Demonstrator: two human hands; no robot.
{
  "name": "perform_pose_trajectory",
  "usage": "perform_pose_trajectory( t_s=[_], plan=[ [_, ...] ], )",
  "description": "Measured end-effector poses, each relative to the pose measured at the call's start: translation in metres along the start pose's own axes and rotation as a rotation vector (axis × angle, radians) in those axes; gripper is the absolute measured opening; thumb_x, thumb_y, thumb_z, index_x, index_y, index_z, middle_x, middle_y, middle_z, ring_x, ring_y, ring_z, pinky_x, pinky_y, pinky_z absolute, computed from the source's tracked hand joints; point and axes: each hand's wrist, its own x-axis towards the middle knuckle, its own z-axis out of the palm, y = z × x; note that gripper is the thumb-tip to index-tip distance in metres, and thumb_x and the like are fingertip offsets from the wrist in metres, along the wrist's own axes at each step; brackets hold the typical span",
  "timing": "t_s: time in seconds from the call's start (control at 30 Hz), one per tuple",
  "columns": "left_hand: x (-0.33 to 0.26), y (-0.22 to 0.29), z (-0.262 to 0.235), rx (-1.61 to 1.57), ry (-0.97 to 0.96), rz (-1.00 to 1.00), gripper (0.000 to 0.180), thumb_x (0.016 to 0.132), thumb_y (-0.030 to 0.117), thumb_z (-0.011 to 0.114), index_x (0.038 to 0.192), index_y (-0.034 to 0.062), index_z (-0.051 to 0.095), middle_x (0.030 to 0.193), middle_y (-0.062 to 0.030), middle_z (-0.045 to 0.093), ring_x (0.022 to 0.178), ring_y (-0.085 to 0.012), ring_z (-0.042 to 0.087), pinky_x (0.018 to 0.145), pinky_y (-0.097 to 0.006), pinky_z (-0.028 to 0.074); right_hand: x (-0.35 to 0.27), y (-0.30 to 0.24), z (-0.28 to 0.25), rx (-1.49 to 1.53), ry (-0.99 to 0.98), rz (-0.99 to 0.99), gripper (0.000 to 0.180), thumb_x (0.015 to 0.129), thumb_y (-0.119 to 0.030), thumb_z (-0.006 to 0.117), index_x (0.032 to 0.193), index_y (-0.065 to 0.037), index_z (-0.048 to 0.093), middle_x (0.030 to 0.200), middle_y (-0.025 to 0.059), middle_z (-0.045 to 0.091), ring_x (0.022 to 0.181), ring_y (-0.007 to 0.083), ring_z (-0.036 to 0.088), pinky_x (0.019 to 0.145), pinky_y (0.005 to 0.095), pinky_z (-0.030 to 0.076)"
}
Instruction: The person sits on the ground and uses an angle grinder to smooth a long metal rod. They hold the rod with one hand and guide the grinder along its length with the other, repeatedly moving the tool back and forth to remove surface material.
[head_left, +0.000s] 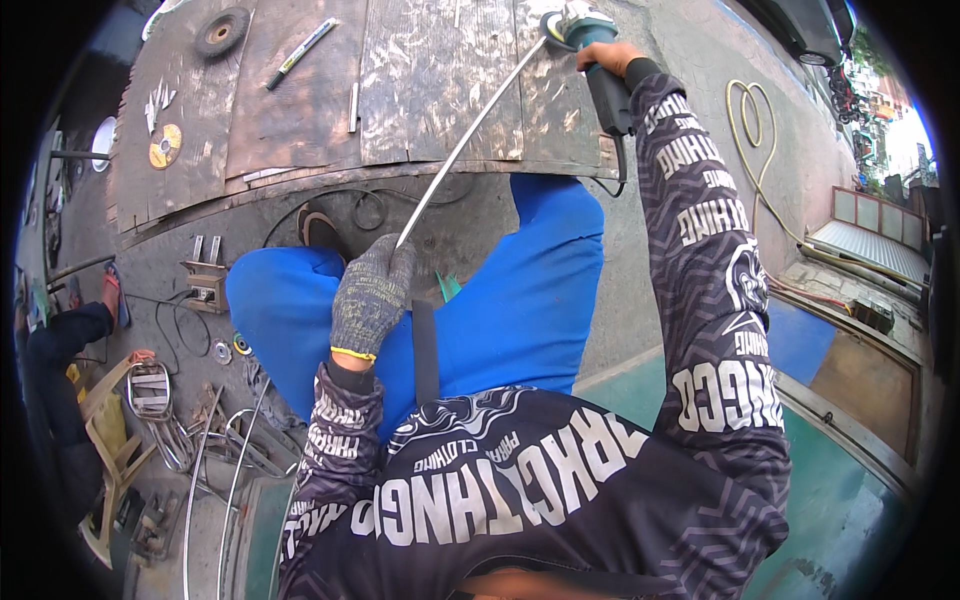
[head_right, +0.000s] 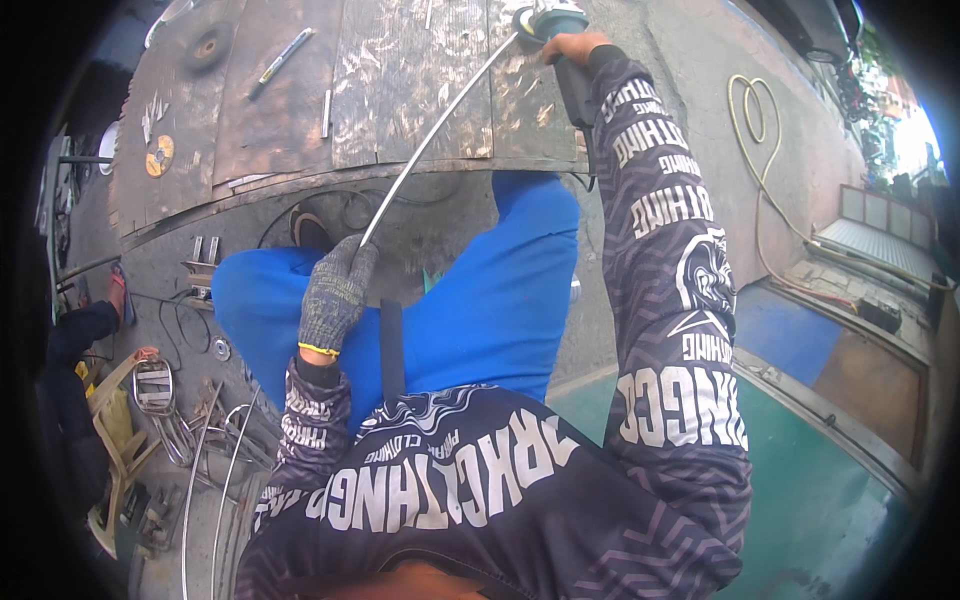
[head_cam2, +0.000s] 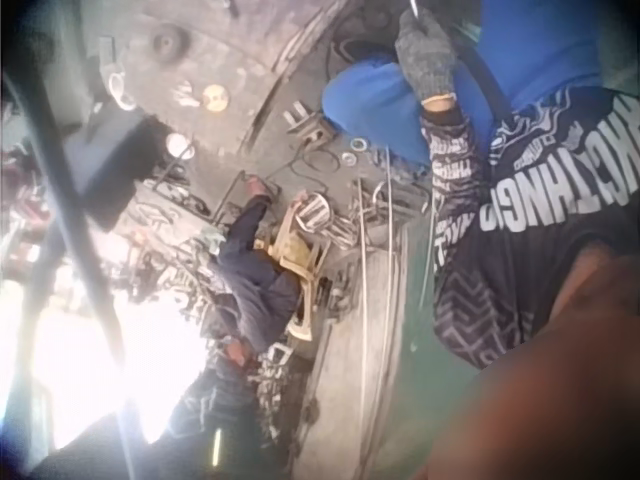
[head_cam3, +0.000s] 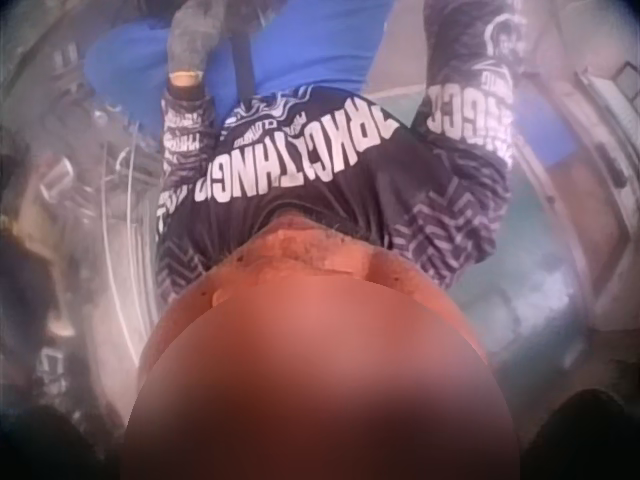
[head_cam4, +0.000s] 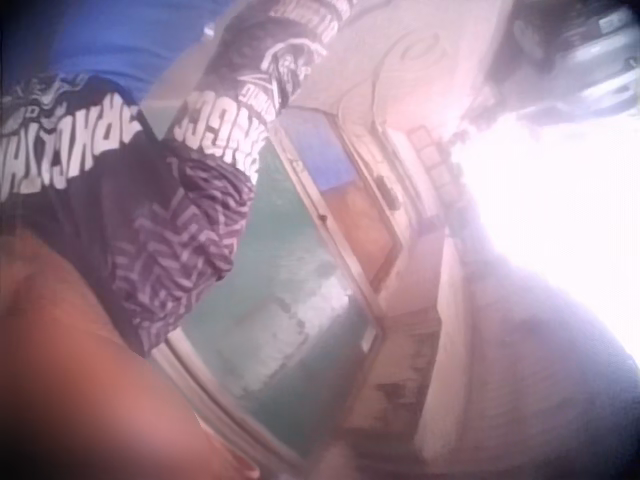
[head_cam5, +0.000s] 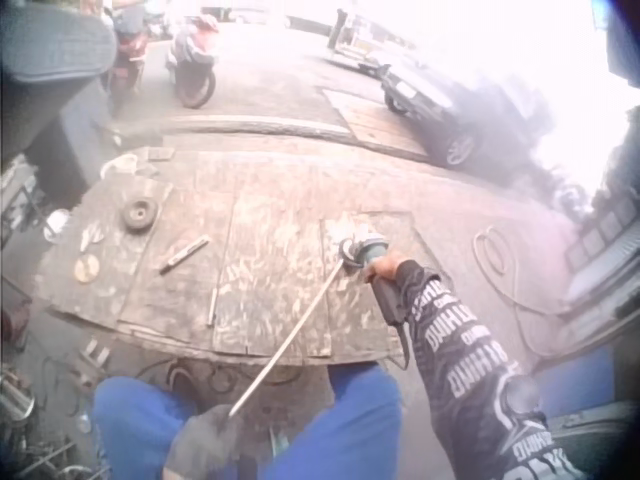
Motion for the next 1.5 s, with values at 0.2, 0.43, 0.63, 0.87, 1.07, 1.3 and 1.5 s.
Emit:
perform_pose_trajectory(
  t_s=[0.2,0.43,0.63,0.87,1.07,1.3,1.5],
  plan=[
    [0.008,-0.016,0.007,-0.03,-0.023,-0.114,0.035,0.098,0.029,0.056,0.111,-0.0014,0.066,0.102,-0.0273,0.067,0.1,-0.0463,0.062,0.084,-0.05,0.05,-0.047,-0.02,0.029,0.005,-0.075,0.021,0.055,0.058,-0.038,0.081,0.094,0.002,0.075,0.11,0.0209,0.07,0.096,0.0312,0.069,0.084,0.0351,0.054],
    [0.018,-0.055,0.023,0.088,0.037,0.134,0.039,0.098,0.033,0.054,0.112,-0.0016,0.066,0.108,-0.0279,0.066,0.105,-0.0462,0.06,0.089,-0.051,0.048,-0.108,-0.044,0.057,-0.047,-0.1,-0.032,0.06,0.061,-0.039,0.082,0.103,0.002,0.074,0.112,0.0227,0.07,0.102,0.0329,0.069,0.087,0.0363,0.055],
    [0.024,-0.054,0.018,0.104,0.008,0.032,0.039,0.098,0.034,0.053,0.112,-0.0003,0.066,0.109,-0.028,0.066,0.106,-0.0464,0.06,0.09,-0.051,0.048,-0.153,-0.057,0.087,0.119,-0.123,-0.109,0.068,0.054,-0.036,0.086,0.097,0.013,0.069,0.098,0.0251,0.071,0.087,0.0322,0.072,0.076,0.0353,0.056],
    [0.037,-0.043,0.015,0.093,-0.069,-0.076,0.043,0.098,0.035,0.051,0.114,-0.0021,0.066,0.112,-0.0287,0.065,0.108,-0.0461,0.06,0.094,-0.051,0.047,-0.179,-0.073,0.103,0.089,-0.188,-0.109,0.068,0.057,-0.031,0.087,0.109,0.01,0.069,0.109,0.0232,0.071,0.101,0.033,0.071,0.083,0.0365,0.057],
    [0.042,-0.052,0.02,0.154,-0.056,-0.079,0.048,0.098,0.038,0.051,0.119,-0.003,0.065,0.119,-0.0287,0.064,0.116,-0.0444,0.058,0.1,-0.048,0.045,-0.205,-0.085,0.106,0.106,-0.217,-0.132,0.064,0.057,-0.028,0.087,0.104,0.011,0.07,0.103,0.0241,0.072,0.097,0.0327,0.072,0.081,0.0367,0.057],
    [0.043,-0.048,0.018,0.152,-0.039,-0.057,0.047,0.098,0.037,0.052,0.116,-0.004,0.065,0.113,-0.0289,0.066,0.11,-0.046,0.06,0.096,-0.05,0.047,-0.219,-0.083,0.109,0.115,-0.215,-0.164,0.073,0.054,-0.03,0.087,0.107,0.014,0.064,0.099,0.0259,0.071,0.09,0.0332,0.072,0.077,0.0368,0.057],
    [0.035,-0.04,0.013,0.115,-0.034,-0.115,0.044,0.098,0.036,0.052,0.114,-0.0022,0.066,0.11,-0.0287,0.066,0.106,-0.0462,0.061,0.092,-0.051,0.048,-0.202,-0.072,0.099,0.117,-0.216,-0.154,0.075,0.056,-0.029,0.087,0.111,0.014,0.062,0.099,0.0247,0.071,0.091,0.0326,0.072,0.078,0.0363,0.056]
  ],
)
